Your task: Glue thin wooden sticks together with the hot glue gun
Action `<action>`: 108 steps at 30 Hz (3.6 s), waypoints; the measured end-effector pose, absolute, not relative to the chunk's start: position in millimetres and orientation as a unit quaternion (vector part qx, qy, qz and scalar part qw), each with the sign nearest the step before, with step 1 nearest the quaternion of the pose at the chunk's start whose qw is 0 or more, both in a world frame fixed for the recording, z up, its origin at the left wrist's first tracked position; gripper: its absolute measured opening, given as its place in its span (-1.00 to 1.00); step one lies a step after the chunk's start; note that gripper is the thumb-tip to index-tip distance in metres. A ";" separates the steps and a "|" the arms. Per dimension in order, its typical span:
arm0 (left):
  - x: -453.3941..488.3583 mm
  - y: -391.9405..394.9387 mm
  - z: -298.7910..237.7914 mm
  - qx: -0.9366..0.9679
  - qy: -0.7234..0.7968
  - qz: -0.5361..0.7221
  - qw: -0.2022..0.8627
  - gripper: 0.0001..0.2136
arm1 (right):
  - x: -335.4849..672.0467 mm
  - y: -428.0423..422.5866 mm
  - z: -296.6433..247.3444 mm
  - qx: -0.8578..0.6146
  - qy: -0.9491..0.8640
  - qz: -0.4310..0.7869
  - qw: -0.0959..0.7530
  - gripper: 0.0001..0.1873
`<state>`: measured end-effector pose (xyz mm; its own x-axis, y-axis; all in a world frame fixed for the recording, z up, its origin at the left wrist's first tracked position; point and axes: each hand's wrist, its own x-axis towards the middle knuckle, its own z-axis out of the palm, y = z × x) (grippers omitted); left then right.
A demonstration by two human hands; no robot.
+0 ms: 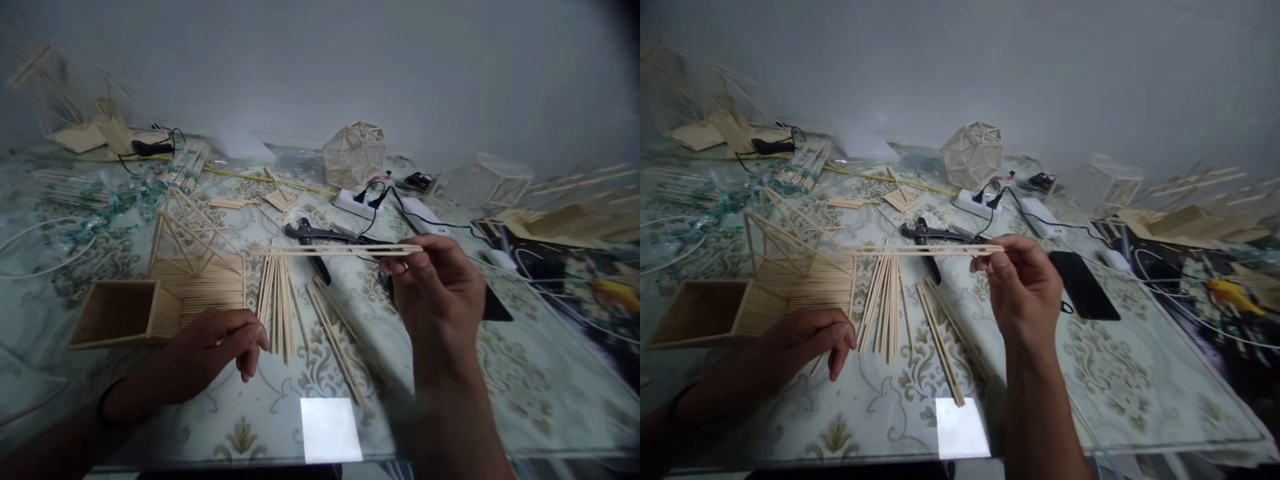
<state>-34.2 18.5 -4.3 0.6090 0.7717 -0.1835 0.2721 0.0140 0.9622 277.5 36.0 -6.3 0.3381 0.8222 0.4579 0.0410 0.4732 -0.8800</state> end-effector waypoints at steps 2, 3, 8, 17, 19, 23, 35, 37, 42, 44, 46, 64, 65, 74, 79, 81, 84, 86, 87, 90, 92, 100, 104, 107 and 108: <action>-32.4 17.0 -8.5 0.659 0.399 0.209 0.602 -0.69 | 274.7 36.2 -8.2 -0.434 -0.510 0.301 0.679 -0.81; -31.7 16.6 -11.0 0.653 0.400 0.212 0.607 -0.70 | 272.5 35.8 -9.3 -0.433 -0.513 0.314 0.671 -0.80; -30.3 18.8 -18.1 0.630 0.405 0.253 0.613 -0.77 | 266.6 34.0 -10.7 -0.408 -0.510 0.357 0.668 -0.79; -30.8 22.3 -12.2 0.626 0.436 0.304 0.570 -0.64 | 271.4 33.4 -8.0 -0.412 -0.513 0.360 0.661 -0.79; -30.3 21.7 -10.4 0.627 0.427 0.311 0.573 -0.64 | 272.0 33.2 -9.0 -0.409 -0.513 0.368 0.659 -0.80; -30.5 20.0 -6.5 0.615 0.440 0.306 0.578 -0.63 | 271.8 33.3 -9.9 -0.413 -0.524 0.368 0.647 -0.79; -35.7 18.8 -10.3 0.513 0.402 0.315 0.690 -0.63 | 271.2 30.0 -7.1 -0.346 -0.539 0.422 0.642 -0.72; -36.0 18.1 -11.8 0.496 0.393 0.311 0.709 -0.61 | 270.6 29.3 -6.7 -0.326 -0.541 0.433 0.644 -0.75; -37.0 16.1 -13.3 0.502 0.393 0.321 0.701 -0.60 | 266.2 28.8 -5.4 -0.317 -0.539 0.428 0.652 -0.79; -37.2 15.6 -14.2 0.509 0.381 0.335 0.696 -0.61 | 263.8 29.1 -5.2 -0.323 -0.531 0.422 0.660 -0.80; -37.5 15.3 -15.5 0.511 0.373 0.348 0.692 -0.62 | 261.9 29.3 -5.1 -0.324 -0.526 0.419 0.666 -0.80; -34.9 16.9 -18.4 0.715 0.450 0.265 0.465 -0.67 | 252.6 30.7 -2.9 -0.343 -0.470 0.456 0.673 -0.77; -33.8 16.9 -16.9 0.723 0.451 0.252 0.458 -0.67 | 252.3 30.6 -2.4 -0.344 -0.468 0.460 0.671 -0.77; -32.3 8.3 -19.8 0.805 0.407 0.205 0.380 -0.74 | 255.5 32.6 -5.8 -0.380 -0.462 0.470 0.649 -0.74; -35.2 3.1 -22.1 0.837 0.380 0.195 0.342 -0.73 | 258.9 31.8 -7.3 -0.409 -0.467 0.489 0.613 -0.67; -35.9 2.3 -20.0 0.838 0.383 0.195 0.336 -0.73 | 259.1 29.0 -6.7 -0.403 -0.468 0.485 0.619 -0.68; -36.8 2.2 -16.4 0.833 0.398 0.193 0.333 -0.73 | 258.9 26.9 -6.4 -0.394 -0.465 0.484 0.628 -0.70; -37.5 2.6 -15.0 0.829 0.403 0.189 0.340 -0.72 | 258.6 28.2 -6.3 -0.387 -0.464 0.492 0.627 -0.70; -37.8 2.8 -14.6 0.826 0.403 0.187 0.346 -0.71 | 258.5 29.4 -6.1 -0.383 -0.464 0.497 0.625 -0.70; -38.2 3.1 -13.6 0.814 0.403 0.197 0.369 -0.71 | 258.1 31.3 -5.2 -0.376 -0.457 0.512 0.623 -0.71; -38.2 3.3 -12.3 0.805 0.397 0.200 0.393 -0.71 | 258.9 27.8 -5.2 -0.384 -0.443 0.511 0.629 -0.74; -35.3 9.9 -1.1 0.767 0.403 0.212 0.451 -0.64 | 290.8 -35.2 -26.1 -0.509 -0.391 0.440 0.628 -0.72; -30.8 13.8 0.7 0.759 0.414 0.217 0.453 -0.64 | 320.2 -67.4 -47.4 -0.610 -0.340 0.386 0.603 -0.73; -29.5 16.9 -2.6 0.756 0.421 0.220 0.450 -0.62 | 338.6 -80.0 -57.8 -0.687 -0.334 0.322 0.559 -0.63; -29.5 17.9 -4.1 0.756 0.424 0.221 0.447 -0.61 | 342.4 -82.1 -59.7 -0.708 -0.337 0.306 0.540 -0.59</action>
